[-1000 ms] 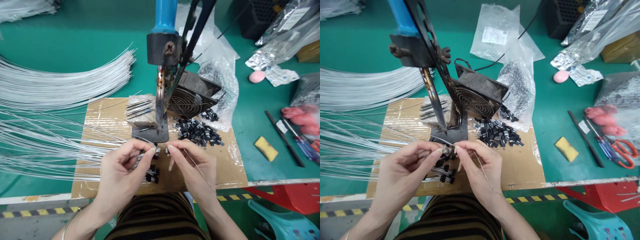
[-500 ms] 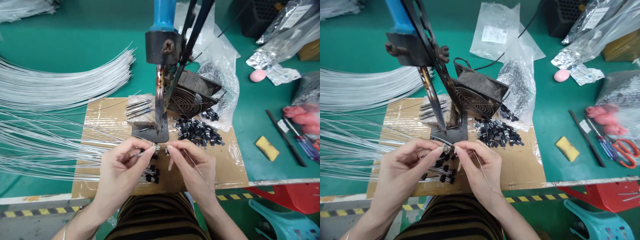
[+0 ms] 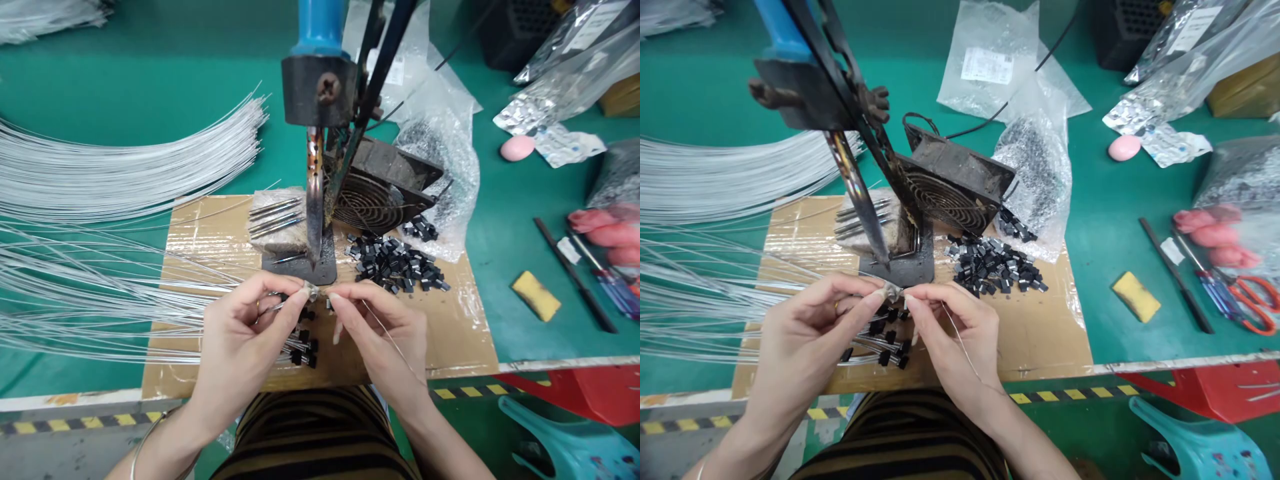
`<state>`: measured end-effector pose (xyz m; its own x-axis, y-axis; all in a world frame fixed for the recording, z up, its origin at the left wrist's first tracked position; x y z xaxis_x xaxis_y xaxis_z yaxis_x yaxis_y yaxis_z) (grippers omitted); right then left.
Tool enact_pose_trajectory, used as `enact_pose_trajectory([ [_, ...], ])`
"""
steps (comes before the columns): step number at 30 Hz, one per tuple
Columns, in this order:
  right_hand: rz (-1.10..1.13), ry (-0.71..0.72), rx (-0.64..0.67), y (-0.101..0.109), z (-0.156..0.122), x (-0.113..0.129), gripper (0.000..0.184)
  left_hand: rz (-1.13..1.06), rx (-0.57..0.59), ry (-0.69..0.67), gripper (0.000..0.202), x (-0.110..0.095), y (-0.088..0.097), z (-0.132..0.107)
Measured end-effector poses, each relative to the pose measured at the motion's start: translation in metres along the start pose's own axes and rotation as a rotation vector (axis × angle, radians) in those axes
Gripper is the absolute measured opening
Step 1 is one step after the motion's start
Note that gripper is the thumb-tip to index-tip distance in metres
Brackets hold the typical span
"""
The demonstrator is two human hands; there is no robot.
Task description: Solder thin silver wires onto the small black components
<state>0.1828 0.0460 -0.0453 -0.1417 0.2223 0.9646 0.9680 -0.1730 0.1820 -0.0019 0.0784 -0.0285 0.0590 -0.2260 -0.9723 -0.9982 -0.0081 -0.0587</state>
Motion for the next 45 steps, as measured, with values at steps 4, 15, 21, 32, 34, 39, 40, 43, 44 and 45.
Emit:
enact_pose_trajectory([
  [4,-0.003,0.014,-0.011,0.003,0.0,0.002,0.01,0.028,0.014,-0.008,0.004,0.001,0.0,0.002],
  [15,-0.021,0.064,-0.032,0.004,0.003,0.008,0.012,0.049,0.093,0.004,0.01,-0.006,-0.007,0.003],
  [21,0.017,0.047,-0.009,-0.002,0.003,0.008,0.011,-0.056,0.177,0.028,0.012,-0.008,-0.016,0.003],
  [32,0.033,0.044,-0.009,-0.005,0.002,0.007,0.011,-0.062,0.186,0.041,0.015,-0.007,-0.018,0.002],
  [34,0.035,0.049,-0.01,-0.005,0.002,0.007,0.012,-0.068,0.185,0.041,0.015,-0.008,-0.018,0.002],
  [39,0.037,0.049,-0.005,-0.004,0.003,0.005,0.012,-0.083,0.184,0.063,0.015,-0.007,-0.02,0.004],
  [40,0.038,0.048,-0.004,-0.004,0.003,0.004,0.012,-0.082,0.183,0.074,0.016,-0.006,-0.02,0.005],
  [43,0.034,0.054,-0.007,-0.004,0.004,0.005,0.012,-0.083,0.183,0.081,0.016,-0.005,-0.02,0.005],
  [44,0.031,0.06,-0.008,-0.004,0.005,0.005,0.012,-0.085,0.181,0.077,0.016,-0.006,-0.02,0.004],
  [45,0.027,0.064,-0.009,-0.004,0.005,0.006,0.012,-0.083,0.181,0.078,0.016,-0.006,-0.02,0.004],
])
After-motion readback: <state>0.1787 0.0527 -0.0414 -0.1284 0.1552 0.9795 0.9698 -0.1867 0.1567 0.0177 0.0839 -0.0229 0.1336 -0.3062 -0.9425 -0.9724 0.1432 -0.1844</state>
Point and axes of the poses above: each hand's wrist, its own z-axis towards the middle knuckle, its own y-axis out of the back of the hand, x = y × z, the point moved 10 cm from there along z, towards the middle knuckle, and after that the axes turned 15 degrees about -z, right-handed, at the moved point
